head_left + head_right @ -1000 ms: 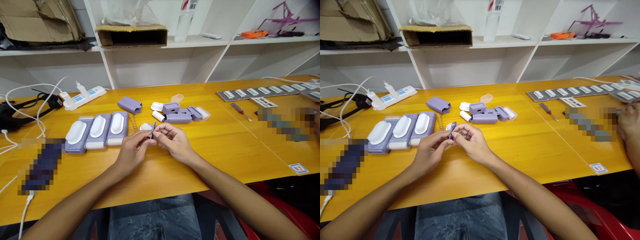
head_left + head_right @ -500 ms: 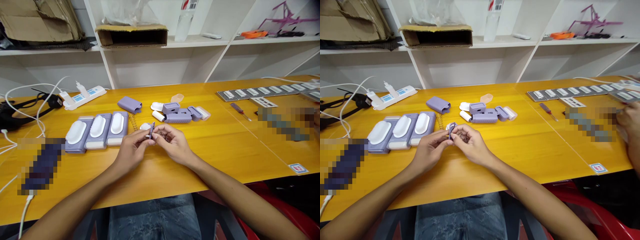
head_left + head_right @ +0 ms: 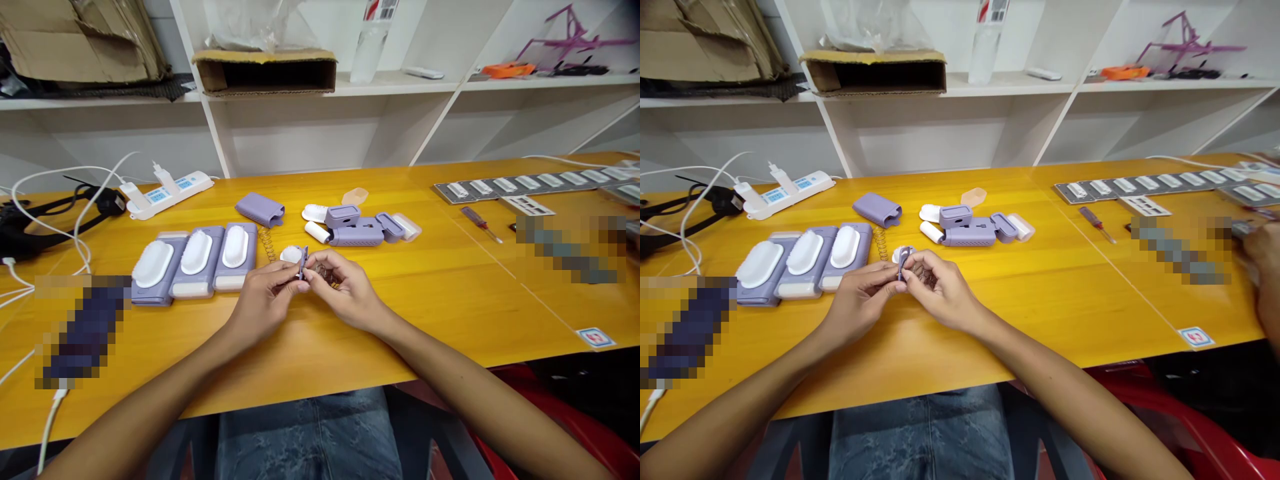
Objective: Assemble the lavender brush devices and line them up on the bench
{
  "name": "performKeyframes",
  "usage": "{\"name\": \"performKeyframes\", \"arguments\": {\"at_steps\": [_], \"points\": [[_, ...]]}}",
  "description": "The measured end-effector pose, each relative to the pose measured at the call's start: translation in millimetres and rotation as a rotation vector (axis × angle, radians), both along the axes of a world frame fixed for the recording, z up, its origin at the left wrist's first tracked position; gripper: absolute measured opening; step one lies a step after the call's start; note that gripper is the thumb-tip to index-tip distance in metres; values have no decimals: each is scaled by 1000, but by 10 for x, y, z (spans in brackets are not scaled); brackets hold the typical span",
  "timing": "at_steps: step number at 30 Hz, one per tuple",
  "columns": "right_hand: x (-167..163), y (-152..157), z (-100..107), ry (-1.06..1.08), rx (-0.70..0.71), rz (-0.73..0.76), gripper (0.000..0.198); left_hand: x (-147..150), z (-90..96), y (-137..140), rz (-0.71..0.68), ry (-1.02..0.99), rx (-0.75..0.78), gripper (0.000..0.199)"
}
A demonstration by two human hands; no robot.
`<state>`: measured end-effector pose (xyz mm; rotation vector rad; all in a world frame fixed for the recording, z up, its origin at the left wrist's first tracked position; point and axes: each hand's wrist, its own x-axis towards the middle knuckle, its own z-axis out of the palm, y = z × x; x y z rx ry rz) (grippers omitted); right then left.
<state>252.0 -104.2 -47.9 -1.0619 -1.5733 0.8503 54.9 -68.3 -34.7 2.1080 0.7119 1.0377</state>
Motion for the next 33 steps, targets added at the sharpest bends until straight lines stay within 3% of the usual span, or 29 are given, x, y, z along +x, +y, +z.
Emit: {"name": "performKeyframes", "arguments": {"at_steps": [33], "points": [[-33, -6, 4, -1, 17, 40, 16, 56, 17, -92, 84, 19, 155, 15]]}}
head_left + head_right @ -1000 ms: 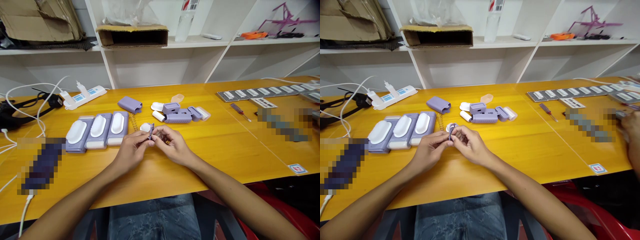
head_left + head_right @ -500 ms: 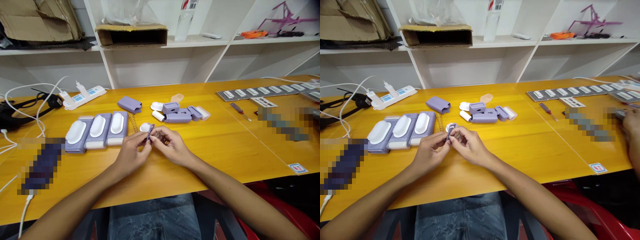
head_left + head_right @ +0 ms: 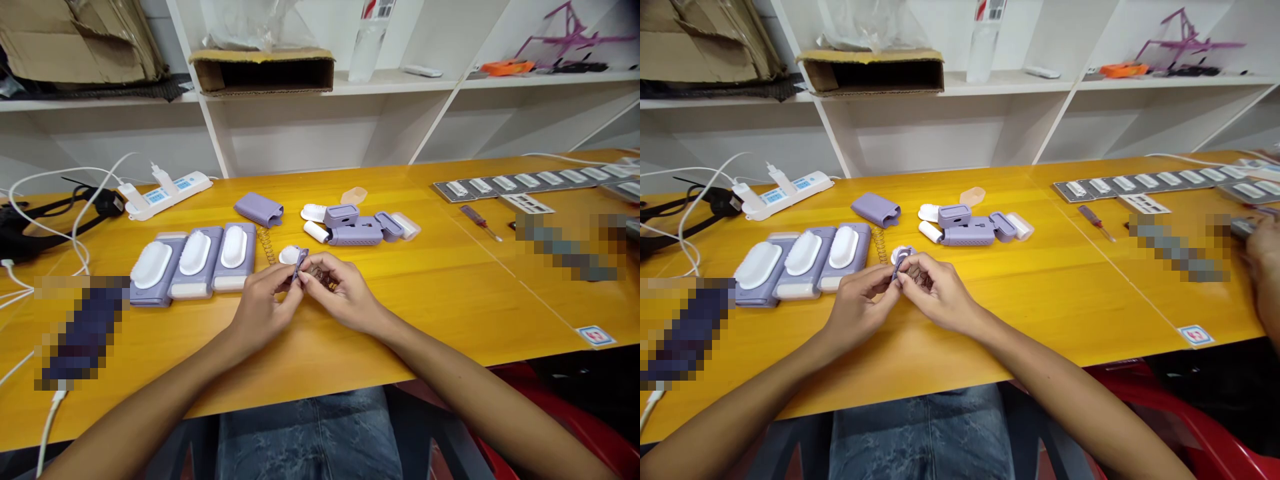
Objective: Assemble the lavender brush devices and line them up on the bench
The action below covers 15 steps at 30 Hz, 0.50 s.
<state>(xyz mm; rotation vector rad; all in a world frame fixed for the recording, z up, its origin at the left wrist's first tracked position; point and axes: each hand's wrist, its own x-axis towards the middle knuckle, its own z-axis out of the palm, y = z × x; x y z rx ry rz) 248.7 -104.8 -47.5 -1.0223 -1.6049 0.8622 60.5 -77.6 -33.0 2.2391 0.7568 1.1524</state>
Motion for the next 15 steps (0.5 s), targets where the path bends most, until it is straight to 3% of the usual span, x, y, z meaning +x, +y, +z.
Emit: {"name": "performKeyframes", "arguments": {"at_steps": [15], "points": [[-52, -26, -29, -72, 169, -46, 7, -7, -78, 5, 72, -2, 166, 9]]}}
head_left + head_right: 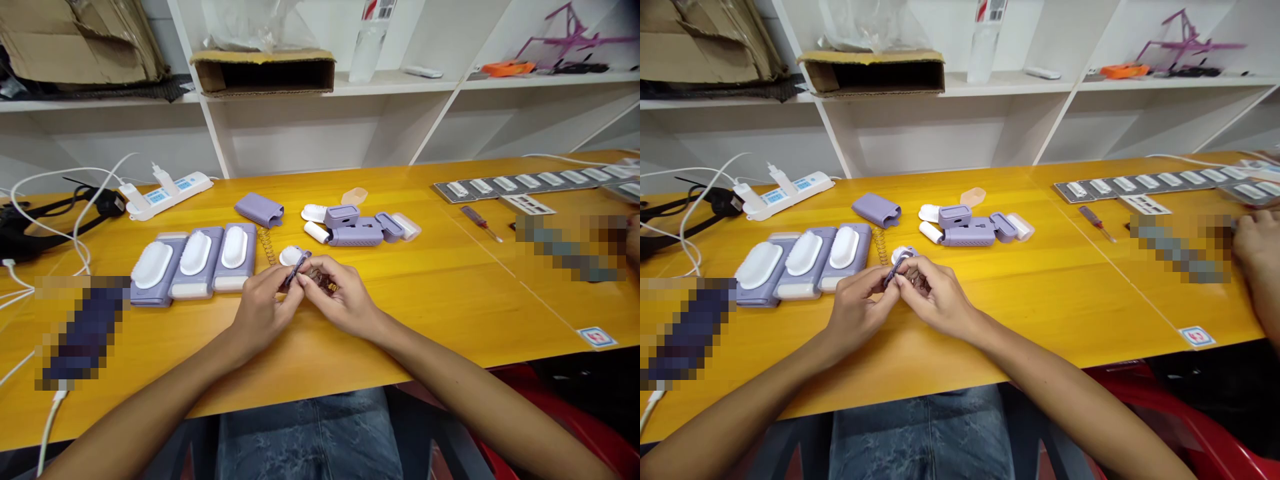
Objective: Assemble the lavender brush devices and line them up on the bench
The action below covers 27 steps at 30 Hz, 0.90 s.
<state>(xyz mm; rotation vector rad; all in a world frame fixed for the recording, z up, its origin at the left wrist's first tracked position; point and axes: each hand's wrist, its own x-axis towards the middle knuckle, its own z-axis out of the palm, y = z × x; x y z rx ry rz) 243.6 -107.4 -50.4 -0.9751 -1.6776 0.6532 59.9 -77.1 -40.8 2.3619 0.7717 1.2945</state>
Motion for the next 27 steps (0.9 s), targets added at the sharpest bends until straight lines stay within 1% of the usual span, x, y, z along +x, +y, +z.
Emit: {"name": "performKeyframes", "arguments": {"at_steps": [3, 9, 14, 19, 27], "points": [[2, 1, -2, -22, 28, -6, 6, -3, -1, 1, 8, 4, 7, 9], [29, 6, 3, -24, 9, 11, 9, 17, -28, 11, -3, -2, 51, 10], [38, 11, -3, -23, 21, 9, 8, 34, -46, 10, -37, -9, 59, 18], [42, 22, -20, -24, 47, -9, 8, 27, -25, 5, -62, -1, 66, 24], [42, 31, -13, -46, 51, -31, 7, 18, 12, -1, -60, 26, 48, 18]]}}
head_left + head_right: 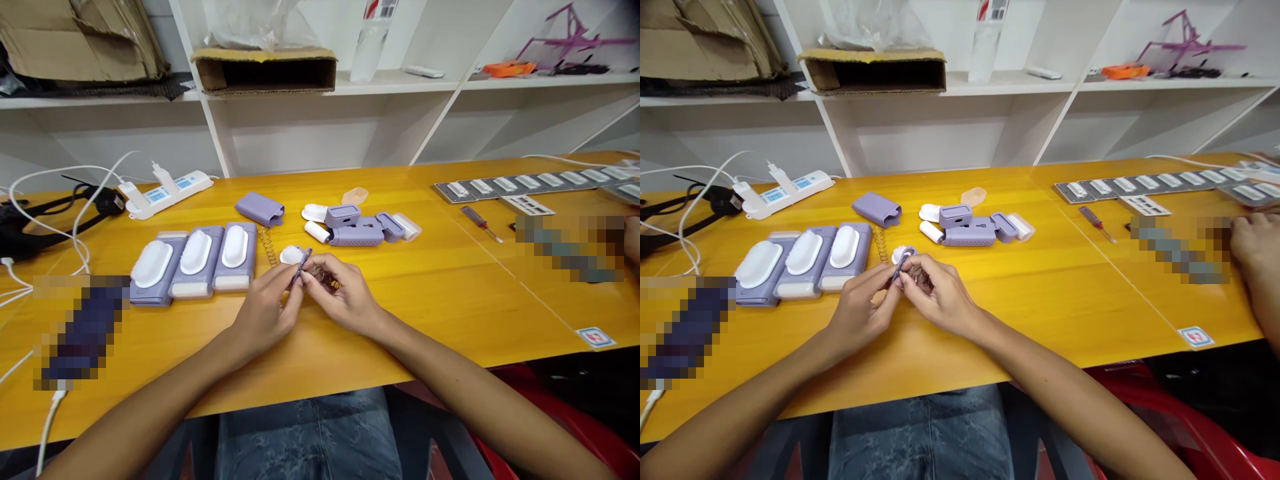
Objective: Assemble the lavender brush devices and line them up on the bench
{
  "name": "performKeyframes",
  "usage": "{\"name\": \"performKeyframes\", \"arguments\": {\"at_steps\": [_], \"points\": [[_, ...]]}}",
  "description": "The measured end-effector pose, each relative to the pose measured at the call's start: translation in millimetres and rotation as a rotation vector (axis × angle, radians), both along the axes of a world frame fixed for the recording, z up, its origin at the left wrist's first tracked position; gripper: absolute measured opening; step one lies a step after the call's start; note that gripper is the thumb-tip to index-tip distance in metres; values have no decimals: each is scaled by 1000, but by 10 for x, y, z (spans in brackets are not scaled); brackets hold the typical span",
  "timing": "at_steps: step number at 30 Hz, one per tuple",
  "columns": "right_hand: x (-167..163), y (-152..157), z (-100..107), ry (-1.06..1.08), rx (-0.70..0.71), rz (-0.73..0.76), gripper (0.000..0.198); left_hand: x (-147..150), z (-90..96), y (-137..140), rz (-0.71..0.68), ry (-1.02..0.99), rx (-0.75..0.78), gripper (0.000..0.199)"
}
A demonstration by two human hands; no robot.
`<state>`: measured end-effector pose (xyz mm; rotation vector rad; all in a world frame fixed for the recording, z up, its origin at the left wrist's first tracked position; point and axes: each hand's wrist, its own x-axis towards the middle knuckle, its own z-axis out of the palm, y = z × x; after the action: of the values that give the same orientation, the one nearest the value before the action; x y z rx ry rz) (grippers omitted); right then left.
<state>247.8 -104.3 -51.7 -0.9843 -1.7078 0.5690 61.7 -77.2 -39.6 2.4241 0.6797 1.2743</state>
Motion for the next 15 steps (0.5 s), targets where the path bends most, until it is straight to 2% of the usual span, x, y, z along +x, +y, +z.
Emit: {"name": "performKeyframes", "arguments": {"at_steps": [15], "points": [[10, -5, -34, -42, 15, -12, 6, 2, -71, 11, 8, 12, -23, 19]]}}
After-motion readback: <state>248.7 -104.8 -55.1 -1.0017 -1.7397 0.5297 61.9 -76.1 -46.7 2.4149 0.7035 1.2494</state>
